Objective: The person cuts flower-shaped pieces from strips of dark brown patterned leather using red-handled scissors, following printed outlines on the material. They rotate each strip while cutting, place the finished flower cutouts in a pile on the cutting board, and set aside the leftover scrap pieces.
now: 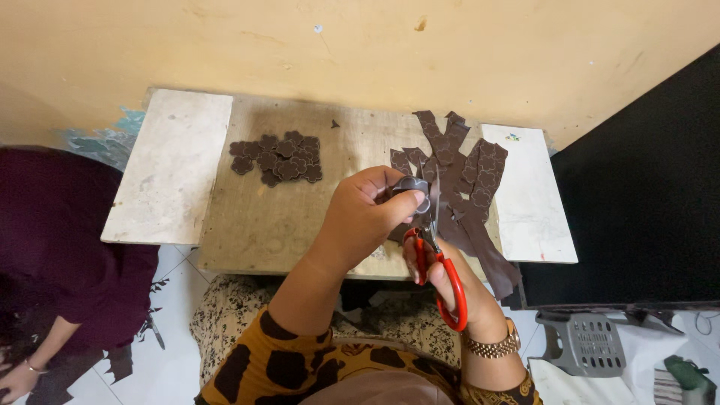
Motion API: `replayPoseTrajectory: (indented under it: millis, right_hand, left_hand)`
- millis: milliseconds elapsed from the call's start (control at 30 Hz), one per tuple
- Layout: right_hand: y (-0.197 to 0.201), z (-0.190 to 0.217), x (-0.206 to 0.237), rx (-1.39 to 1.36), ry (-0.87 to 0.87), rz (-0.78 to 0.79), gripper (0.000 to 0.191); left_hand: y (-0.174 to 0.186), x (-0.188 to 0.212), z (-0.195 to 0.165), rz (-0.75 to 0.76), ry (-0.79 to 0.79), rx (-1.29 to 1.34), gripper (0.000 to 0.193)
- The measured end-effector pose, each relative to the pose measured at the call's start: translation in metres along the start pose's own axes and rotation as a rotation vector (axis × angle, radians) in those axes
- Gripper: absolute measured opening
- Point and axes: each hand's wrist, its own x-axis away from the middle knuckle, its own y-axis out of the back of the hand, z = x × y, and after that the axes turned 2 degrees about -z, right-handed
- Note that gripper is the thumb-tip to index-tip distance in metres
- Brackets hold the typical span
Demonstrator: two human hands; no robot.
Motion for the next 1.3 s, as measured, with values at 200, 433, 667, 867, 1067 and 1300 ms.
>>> replayPoseTrajectory:
  millis: [200, 433, 667, 867, 1067, 1300]
  right_hand:
    - [0.0, -0.002, 0.001, 0.013, -0.016, -0.03, 0.081]
    - [-0.002, -0.007, 0.002, 0.004, -0.035, -0.069, 0.079]
    - [0.0, -0.009, 0.0, 0.056, 0.049, -0.069, 0.077]
    - [0.0, -0.005, -0.001, 0.048, 0.02, -0.058, 0.077]
    - [0.004, -0.003, -0.001, 0.07, -0.019, -0.021, 0.078]
    - [0.001, -0.001, 0.001, 0.054, 0.011, -0.046, 0.078]
  left_hand:
    - [0.004, 0.0, -0.002, 0.001, -0.061, -0.085, 0.011]
    - [0.005, -0.001, -0.002, -0.009, -0.025, -0.071, 0.012]
    - [0.0, -0.004, 0.005, 0.029, -0.022, 0.048, 0.018]
    - [-0.003, -0.006, 0.009, 0.024, -0.066, 0.18, 0.019]
    - [0.002, -0.002, -0.002, 0.016, -0.126, 0.041, 0.023]
    - [0.002, 0.005, -0.014, -0.013, -0.106, -0.037, 0.03]
